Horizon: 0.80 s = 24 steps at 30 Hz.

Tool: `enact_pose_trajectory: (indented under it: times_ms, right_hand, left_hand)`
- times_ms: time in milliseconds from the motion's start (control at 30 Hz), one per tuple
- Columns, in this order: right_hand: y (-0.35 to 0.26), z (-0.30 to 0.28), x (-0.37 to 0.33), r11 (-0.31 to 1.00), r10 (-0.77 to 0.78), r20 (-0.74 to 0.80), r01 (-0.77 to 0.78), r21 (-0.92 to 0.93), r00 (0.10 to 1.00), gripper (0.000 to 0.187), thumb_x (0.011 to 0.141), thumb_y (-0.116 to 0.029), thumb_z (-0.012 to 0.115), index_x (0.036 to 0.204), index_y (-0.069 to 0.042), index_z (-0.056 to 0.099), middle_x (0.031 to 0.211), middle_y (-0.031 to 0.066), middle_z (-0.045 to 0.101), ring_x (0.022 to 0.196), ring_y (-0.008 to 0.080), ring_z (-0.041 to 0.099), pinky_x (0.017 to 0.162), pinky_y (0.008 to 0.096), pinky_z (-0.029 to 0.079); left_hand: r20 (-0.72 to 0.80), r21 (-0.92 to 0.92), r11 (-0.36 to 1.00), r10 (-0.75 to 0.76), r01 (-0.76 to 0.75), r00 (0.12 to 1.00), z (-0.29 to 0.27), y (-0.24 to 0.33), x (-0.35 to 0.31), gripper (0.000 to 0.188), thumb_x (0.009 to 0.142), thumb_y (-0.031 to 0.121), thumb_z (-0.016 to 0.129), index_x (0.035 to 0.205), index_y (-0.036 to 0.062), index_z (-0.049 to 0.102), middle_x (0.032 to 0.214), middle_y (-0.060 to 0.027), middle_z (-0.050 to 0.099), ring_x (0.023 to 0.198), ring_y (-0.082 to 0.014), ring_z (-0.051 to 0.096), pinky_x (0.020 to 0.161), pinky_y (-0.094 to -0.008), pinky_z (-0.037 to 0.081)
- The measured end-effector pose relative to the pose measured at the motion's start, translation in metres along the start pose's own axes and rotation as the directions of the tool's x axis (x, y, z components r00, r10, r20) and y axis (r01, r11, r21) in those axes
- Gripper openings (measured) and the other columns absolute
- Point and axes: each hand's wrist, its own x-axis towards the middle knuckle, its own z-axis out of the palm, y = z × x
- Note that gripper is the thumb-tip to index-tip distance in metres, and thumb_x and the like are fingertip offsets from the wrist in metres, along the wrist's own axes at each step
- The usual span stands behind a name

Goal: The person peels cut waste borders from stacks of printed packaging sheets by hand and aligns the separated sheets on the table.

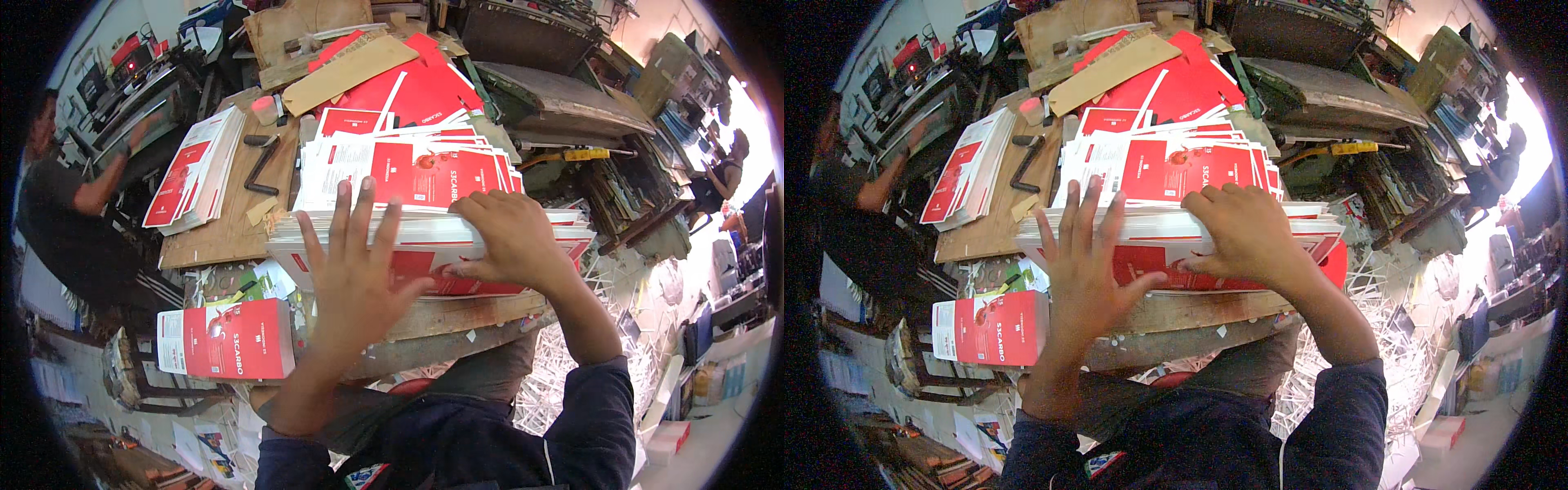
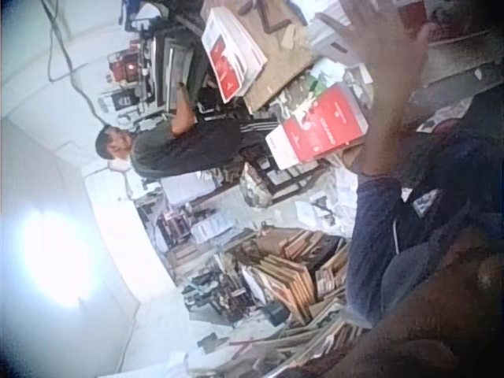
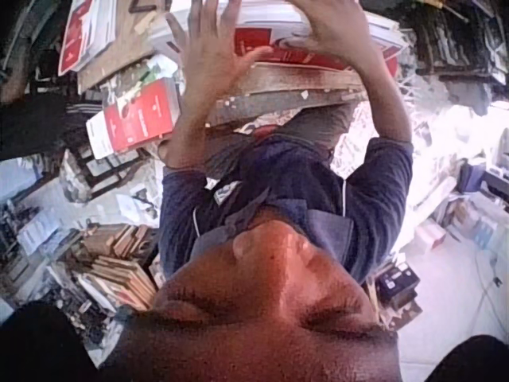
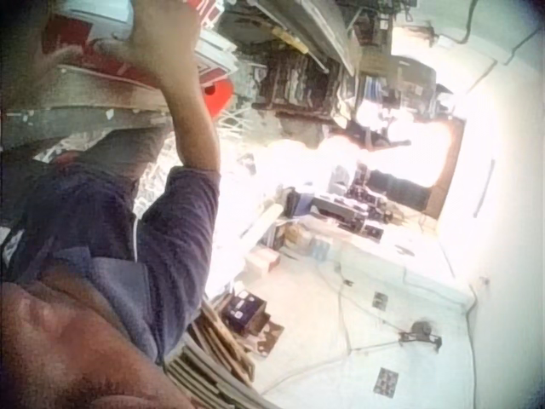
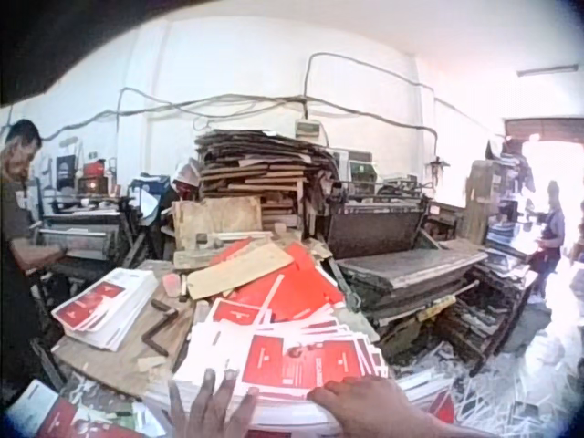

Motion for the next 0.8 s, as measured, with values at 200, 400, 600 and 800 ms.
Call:
enact_pose_trajectory:
  times_ms: [200,400,600,800]
  right_hand:
    - [-0.004,-0.02,-0.016,1.0,0.024,-0.023,-0.024,-0.002,0.999,0.084,0.065,-0.055,0.084,0.128,-0.007,0.059,0.118,0.0139,0.063,0.112,0.0323,0.057,0.101,0.0472,0.04]
    - [-0.003,-0.014,-0.032,0.991,0.119,-0.071,-0.123,-0.045,0.99,0.102,0.066,-0.055,0.083,0.148,-0.006,0.045,0.141,0.0171,0.054,0.133,0.0347,0.049,0.117,0.0558,0.026]
    - [0.002,-0.008,-0.036,0.991,0.13,-0.031,-0.131,-0.035,0.991,0.099,0.073,-0.054,0.079,0.151,-0.008,0.041,0.139,0.0167,0.055,0.132,0.034,0.05,0.119,0.0597,0.023]
    - [0.023,-0.019,-0.055,0.975,0.221,0.049,-0.218,-0.049,0.974,0.088,0.074,-0.054,0.078,0.145,-0.011,0.049,0.125,0.0136,0.063,0.123,0.0321,0.057,0.117,0.0602,0.027]
  left_hand:
    - [0.144,0.101,0.995,-0.016,0.002,0.989,-0.002,-0.024,0.004,0.107,0.064,0.055,0.085,0.151,0.0104,0.041,0.152,-0.0113,0.046,0.145,-0.0322,0.038,0.12,-0.0654,0.013]
    - [0.147,0.099,0.995,-0.031,0.017,0.989,-0.01,-0.029,0.009,0.111,0.063,0.053,0.087,0.153,0.0097,0.038,0.152,-0.0107,0.048,0.144,-0.0305,0.04,0.119,-0.0641,0.017]
    - [0.218,0.099,0.995,0.006,-0.029,0.976,-0.012,-0.029,0.017,0.103,0.064,0.04,0.089,0.15,0.0082,0.043,0.149,-0.0126,0.051,0.14,-0.0321,0.044,0.118,-0.0596,0.025]
    - [0.261,0.013,0.977,-0.209,0.213,0.942,-0.032,-0.081,0.008,0.085,0.056,0.031,0.093,0.13,0.0069,0.06,0.123,-0.0144,0.063,0.119,-0.0347,0.057,0.107,-0.0537,0.037]
